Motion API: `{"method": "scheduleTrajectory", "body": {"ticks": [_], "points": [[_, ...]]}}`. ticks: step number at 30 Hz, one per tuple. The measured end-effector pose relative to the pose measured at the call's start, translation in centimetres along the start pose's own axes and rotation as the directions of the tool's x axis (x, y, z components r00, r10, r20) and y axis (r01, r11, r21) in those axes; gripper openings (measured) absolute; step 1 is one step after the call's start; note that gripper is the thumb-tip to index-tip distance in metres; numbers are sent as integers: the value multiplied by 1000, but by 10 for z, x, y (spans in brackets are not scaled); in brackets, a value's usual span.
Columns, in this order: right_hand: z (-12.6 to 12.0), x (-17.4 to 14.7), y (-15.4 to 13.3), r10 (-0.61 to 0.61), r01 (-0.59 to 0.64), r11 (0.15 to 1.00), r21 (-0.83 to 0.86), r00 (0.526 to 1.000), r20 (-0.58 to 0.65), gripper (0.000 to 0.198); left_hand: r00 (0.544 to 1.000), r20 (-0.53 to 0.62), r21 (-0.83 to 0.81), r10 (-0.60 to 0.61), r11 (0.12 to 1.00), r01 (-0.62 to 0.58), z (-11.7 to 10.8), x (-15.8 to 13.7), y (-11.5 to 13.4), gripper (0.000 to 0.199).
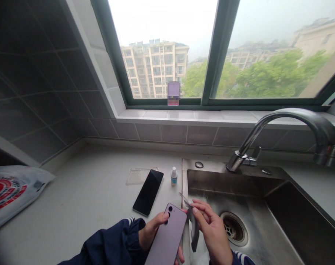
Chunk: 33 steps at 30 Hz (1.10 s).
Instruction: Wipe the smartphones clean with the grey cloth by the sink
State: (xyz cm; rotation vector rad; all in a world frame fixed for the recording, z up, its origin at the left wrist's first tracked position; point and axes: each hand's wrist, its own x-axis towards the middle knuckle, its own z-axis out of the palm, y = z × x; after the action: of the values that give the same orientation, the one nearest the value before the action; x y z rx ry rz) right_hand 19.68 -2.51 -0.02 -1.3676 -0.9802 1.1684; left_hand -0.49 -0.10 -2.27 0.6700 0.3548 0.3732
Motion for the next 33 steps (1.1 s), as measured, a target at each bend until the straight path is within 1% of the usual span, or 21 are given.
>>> {"method": "scheduleTrajectory", "body": {"ticks": [7,10,13,18,22,26,29,33], "points": [[2,-1,-6,-15,14,1000,-28,1000,-24,39,1000,-30,6,-1,1000,1,3,-2,1,78],[2,-1,-5,-9,10,998,-55,1000,5,39,1000,-26,3,5,1000,-5,3,-3,1,75],[2,-1,-3,2,1,997,-74,999,36,39,999,-51,5,6,1000,-6,4,-4,2,73],[2,0,1,-12,16,999,-44,997,81,39,997,-76,5,-8,1000,8,6,-5,2,73],[3,-1,-5,-30,36,996,-82,997,73,41,999,-49,4,23,1000,-23,4,-4,2,72],[6,-1,-11,-77,84,989,-118,995,55,43,999,10,-3,52,999,-52,2,-3,1,68],[6,0,-12,-100,105,987,-119,994,48,44,996,57,1,64,998,-64,5,-4,4,66],[5,0,-7,-110,118,983,-143,992,60,43,997,50,10,65,998,-66,12,-6,10,58]]}}
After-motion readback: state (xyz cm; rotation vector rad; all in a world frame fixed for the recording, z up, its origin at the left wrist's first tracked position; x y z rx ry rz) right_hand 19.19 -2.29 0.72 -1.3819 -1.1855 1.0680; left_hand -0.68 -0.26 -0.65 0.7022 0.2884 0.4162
